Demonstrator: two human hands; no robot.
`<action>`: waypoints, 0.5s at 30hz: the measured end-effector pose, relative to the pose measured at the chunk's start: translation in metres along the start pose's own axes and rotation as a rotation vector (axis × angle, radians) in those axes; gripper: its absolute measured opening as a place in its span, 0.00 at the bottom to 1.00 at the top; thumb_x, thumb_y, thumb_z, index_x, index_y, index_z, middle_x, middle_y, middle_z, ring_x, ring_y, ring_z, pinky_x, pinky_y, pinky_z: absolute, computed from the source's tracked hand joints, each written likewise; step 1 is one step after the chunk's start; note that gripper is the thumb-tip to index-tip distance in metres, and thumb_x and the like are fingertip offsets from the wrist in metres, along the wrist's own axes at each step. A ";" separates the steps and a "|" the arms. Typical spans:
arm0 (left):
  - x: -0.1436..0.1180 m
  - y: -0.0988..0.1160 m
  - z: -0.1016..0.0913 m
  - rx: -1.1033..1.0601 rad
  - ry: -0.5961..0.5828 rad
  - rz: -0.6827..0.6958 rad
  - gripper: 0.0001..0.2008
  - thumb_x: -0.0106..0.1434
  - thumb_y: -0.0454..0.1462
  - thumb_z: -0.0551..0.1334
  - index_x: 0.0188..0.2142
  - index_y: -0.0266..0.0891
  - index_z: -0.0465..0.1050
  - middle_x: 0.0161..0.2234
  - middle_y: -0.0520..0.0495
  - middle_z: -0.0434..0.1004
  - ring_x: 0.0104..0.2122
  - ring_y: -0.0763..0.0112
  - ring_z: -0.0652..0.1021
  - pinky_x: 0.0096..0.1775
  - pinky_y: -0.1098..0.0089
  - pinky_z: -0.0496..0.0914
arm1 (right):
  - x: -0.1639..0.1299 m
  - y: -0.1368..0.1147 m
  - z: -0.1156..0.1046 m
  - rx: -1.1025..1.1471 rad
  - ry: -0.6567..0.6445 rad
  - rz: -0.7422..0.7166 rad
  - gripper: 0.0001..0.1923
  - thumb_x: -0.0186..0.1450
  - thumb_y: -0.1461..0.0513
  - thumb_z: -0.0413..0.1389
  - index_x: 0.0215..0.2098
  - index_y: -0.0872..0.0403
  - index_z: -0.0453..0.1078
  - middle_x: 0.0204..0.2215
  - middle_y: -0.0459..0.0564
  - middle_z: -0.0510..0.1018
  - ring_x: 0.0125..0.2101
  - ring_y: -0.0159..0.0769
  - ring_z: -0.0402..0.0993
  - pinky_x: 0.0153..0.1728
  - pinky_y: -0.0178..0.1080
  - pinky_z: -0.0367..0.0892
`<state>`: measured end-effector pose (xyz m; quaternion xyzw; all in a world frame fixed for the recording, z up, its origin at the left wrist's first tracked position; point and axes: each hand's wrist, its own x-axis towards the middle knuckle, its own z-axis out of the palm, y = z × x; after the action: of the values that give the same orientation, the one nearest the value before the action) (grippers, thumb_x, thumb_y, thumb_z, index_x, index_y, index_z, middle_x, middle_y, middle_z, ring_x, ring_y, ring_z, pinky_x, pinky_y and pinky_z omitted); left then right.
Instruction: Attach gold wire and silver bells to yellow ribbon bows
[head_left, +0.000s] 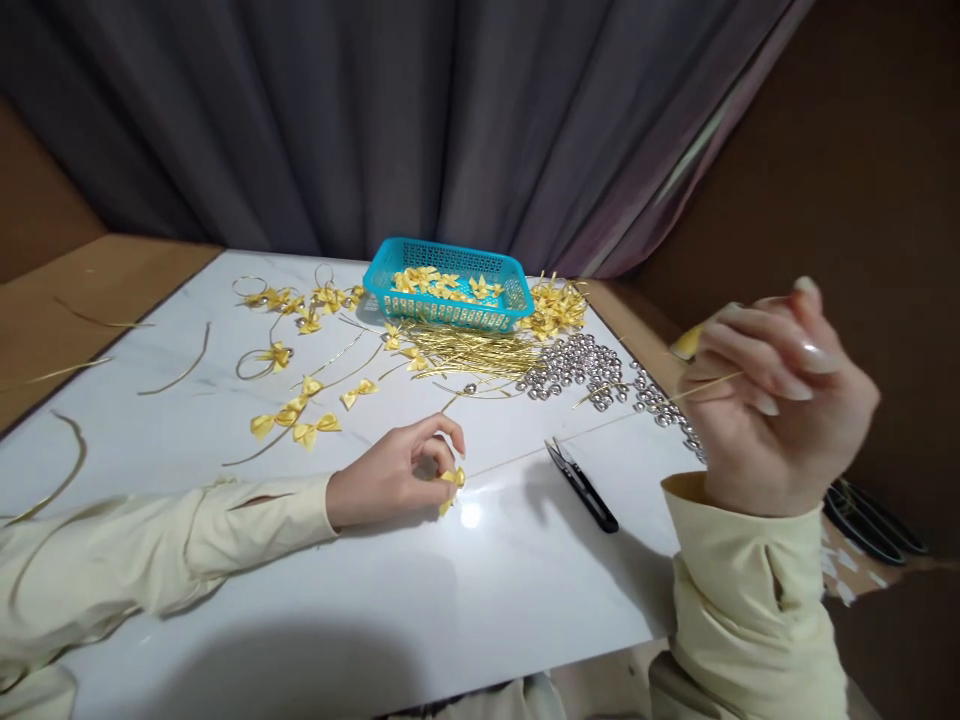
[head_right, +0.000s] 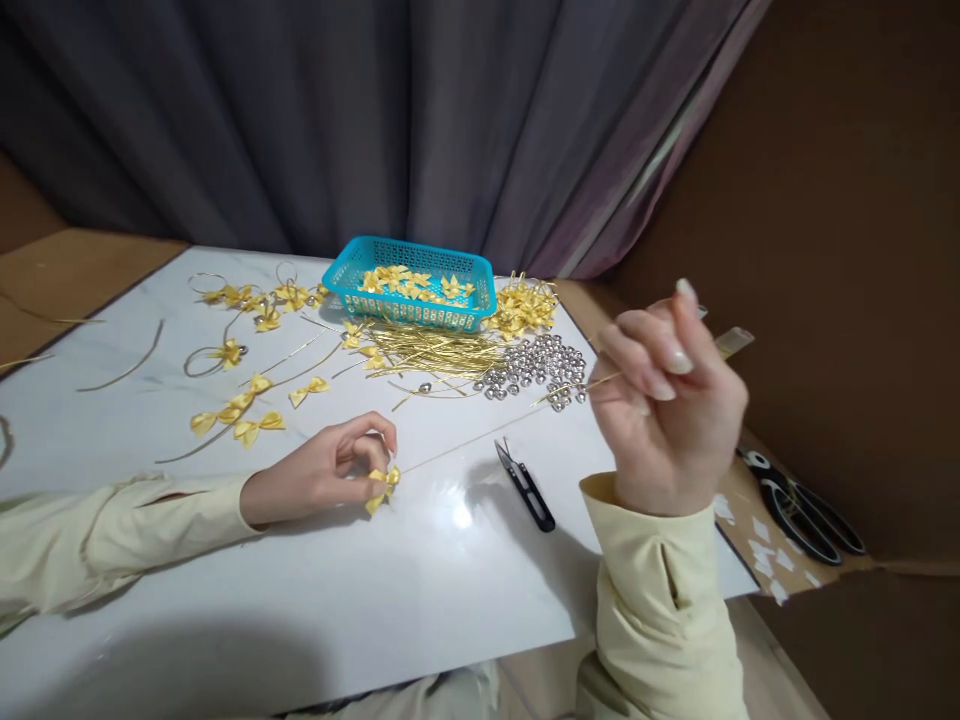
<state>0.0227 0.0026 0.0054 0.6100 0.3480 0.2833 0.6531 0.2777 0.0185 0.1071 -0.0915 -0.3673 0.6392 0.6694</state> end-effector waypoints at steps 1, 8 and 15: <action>0.000 -0.001 0.000 0.007 -0.001 -0.001 0.14 0.49 0.28 0.61 0.35 0.39 0.60 0.22 0.58 0.69 0.23 0.75 0.71 0.31 0.71 0.64 | -0.001 -0.004 0.001 -0.078 0.044 -0.052 0.19 0.68 0.70 0.42 0.20 0.51 0.49 0.15 0.40 0.60 0.14 0.20 0.58 0.10 0.23 0.52; 0.000 -0.005 0.000 0.026 -0.035 0.020 0.14 0.50 0.28 0.61 0.35 0.39 0.60 0.23 0.57 0.69 0.25 0.75 0.71 0.32 0.72 0.63 | -0.007 -0.026 0.012 -1.517 0.667 -0.408 0.22 0.68 0.63 0.39 0.19 0.52 0.35 0.14 0.42 0.40 0.14 0.23 0.53 0.17 0.32 0.40; 0.000 -0.007 -0.002 0.063 -0.033 -0.003 0.14 0.50 0.27 0.60 0.35 0.39 0.60 0.22 0.58 0.68 0.24 0.75 0.70 0.32 0.71 0.63 | -0.012 -0.042 0.003 -1.353 0.401 -0.314 0.21 0.65 0.61 0.50 0.14 0.50 0.56 0.13 0.44 0.54 0.15 0.26 0.51 0.17 0.36 0.46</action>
<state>0.0208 0.0031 -0.0013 0.6343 0.3467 0.2614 0.6396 0.3099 -0.0004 0.1295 -0.5473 -0.5616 0.1390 0.6047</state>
